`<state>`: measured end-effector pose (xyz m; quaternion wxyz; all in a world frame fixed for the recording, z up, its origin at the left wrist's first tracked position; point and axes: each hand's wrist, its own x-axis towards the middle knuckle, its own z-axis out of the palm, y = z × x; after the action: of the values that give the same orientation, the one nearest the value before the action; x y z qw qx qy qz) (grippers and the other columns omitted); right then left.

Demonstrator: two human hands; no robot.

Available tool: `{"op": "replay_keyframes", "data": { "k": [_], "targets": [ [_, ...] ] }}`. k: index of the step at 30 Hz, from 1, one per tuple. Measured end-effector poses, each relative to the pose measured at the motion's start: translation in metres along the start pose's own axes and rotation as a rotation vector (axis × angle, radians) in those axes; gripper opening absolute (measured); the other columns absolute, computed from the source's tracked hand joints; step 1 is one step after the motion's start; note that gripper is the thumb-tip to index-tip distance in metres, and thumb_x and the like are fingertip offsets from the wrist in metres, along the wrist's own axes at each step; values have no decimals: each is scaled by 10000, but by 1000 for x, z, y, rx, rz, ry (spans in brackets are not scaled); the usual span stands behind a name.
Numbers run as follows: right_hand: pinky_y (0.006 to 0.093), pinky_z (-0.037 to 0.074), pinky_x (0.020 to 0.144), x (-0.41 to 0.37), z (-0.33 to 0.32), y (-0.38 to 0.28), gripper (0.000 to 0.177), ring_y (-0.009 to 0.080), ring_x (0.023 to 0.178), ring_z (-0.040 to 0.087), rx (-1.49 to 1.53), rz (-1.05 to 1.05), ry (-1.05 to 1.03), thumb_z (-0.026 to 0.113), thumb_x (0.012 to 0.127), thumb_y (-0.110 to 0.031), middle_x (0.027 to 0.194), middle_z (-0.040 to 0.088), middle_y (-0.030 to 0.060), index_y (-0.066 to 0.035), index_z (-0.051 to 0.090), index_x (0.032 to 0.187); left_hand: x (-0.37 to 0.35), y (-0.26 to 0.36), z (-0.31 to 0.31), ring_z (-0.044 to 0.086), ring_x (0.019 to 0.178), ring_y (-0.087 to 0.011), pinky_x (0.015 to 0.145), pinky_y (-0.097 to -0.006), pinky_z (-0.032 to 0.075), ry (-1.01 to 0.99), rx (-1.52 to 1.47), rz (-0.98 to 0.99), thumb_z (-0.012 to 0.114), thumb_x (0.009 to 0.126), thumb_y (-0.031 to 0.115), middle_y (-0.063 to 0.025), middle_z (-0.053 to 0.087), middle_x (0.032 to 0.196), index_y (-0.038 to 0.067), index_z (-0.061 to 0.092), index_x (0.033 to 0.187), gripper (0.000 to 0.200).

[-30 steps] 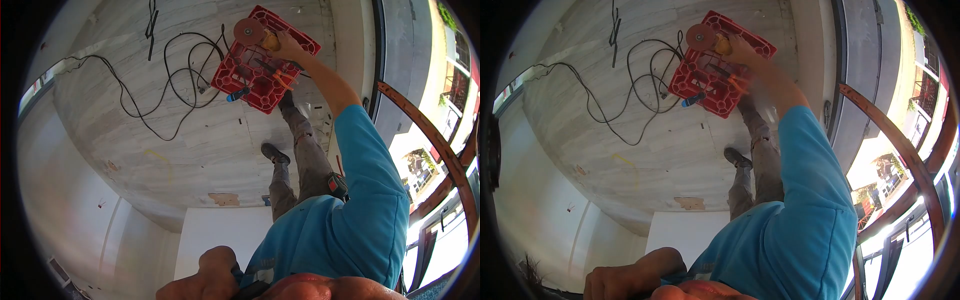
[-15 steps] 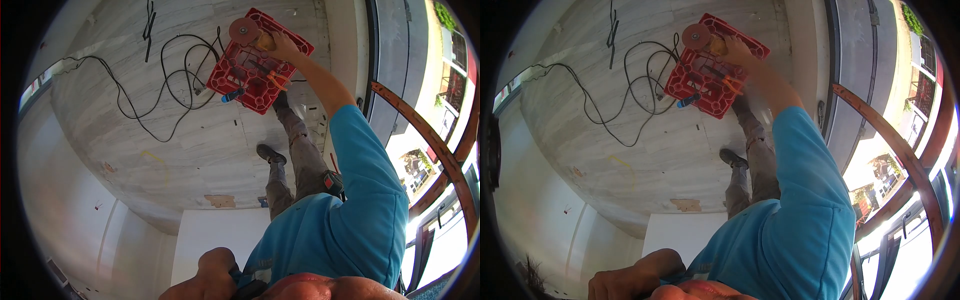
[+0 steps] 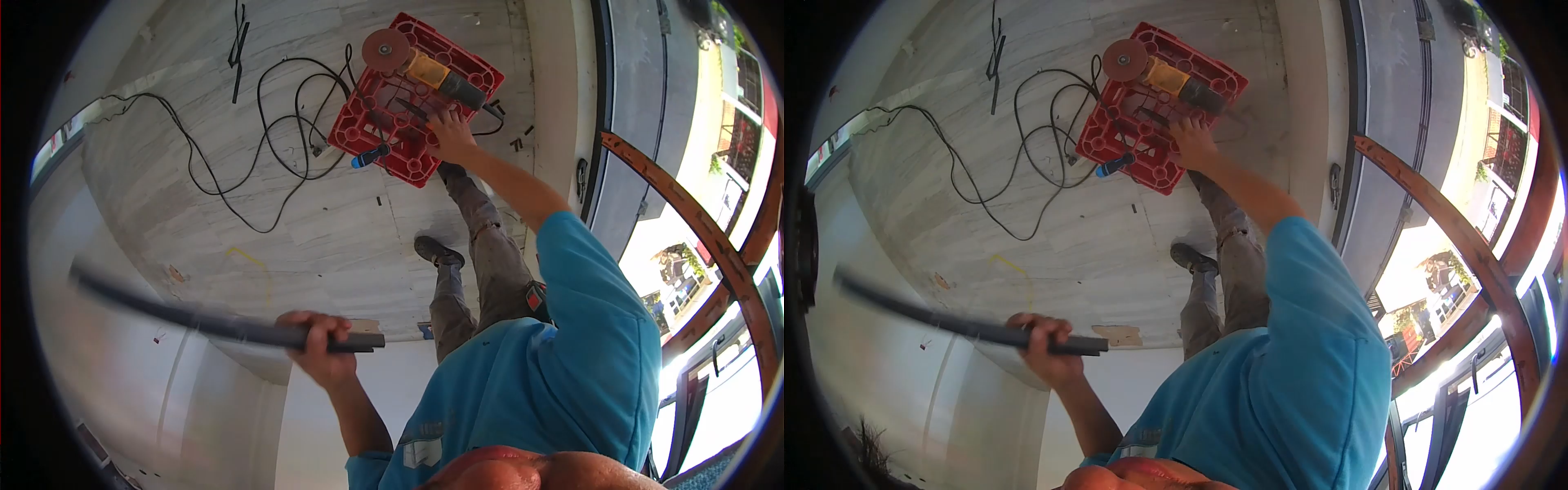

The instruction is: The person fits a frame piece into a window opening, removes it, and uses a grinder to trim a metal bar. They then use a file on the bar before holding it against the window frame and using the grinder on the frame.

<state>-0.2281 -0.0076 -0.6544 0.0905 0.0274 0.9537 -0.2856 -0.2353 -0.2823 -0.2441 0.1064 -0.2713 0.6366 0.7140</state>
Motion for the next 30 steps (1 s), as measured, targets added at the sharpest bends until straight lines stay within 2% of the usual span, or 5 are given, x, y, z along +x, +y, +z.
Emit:
{"op": "replay_keyframes", "data": {
  "k": [11, 13, 15, 22, 30],
  "targets": [
    [448, 506, 911, -11, 14, -14, 603, 323, 1116, 564, -61, 238, -216, 733, 766, -155, 1214, 566, 162, -41, 471, 1297, -28, -88, -35, 580, 702, -119, 658, -275, 497, 9, 411, -177, 536, 1046, 304, -50, 613, 823, -17, 573, 1255, 385],
    [407, 502, 912, -37, -9, -30, 472, 247, 1086, 579, 862, 562, -170, 678, 805, -115, 1166, 590, 140, -25, 499, 1233, -34, -90, -43, 577, 730, -111, 659, -257, 472, -23, 359, -199, 448, 1082, 390, -43, 611, 840, -12, 562, 1309, 475],
    [395, 512, 874, -82, 12, -3, 469, 223, 1037, 602, 1606, 684, -797, 575, 833, -46, 1095, 580, 108, -24, 514, 1298, -39, -91, -53, 569, 771, -110, 701, -253, 468, -138, 407, -285, 333, 1092, 485, -38, 608, 856, -15, 540, 1357, 603],
    [405, 497, 865, -228, -230, -166, 349, 293, 933, 619, 907, 221, -515, 549, 823, -10, 931, 654, 147, -11, 557, 1172, -77, -53, -48, 571, 712, -106, 666, -275, 497, -562, 504, -231, 411, 1079, 459, -39, 561, 879, 35, 492, 1185, 445],
    [509, 484, 879, -352, -295, -235, 443, 405, 1063, 579, 386, -16, -83, 566, 780, -29, 1057, 641, 203, -14, 546, 1223, -143, -36, -84, 470, 562, -74, 510, -234, 390, -940, 483, -195, 445, 1081, 402, -26, 548, 846, 52, 457, 1127, 353]
  ]
}}
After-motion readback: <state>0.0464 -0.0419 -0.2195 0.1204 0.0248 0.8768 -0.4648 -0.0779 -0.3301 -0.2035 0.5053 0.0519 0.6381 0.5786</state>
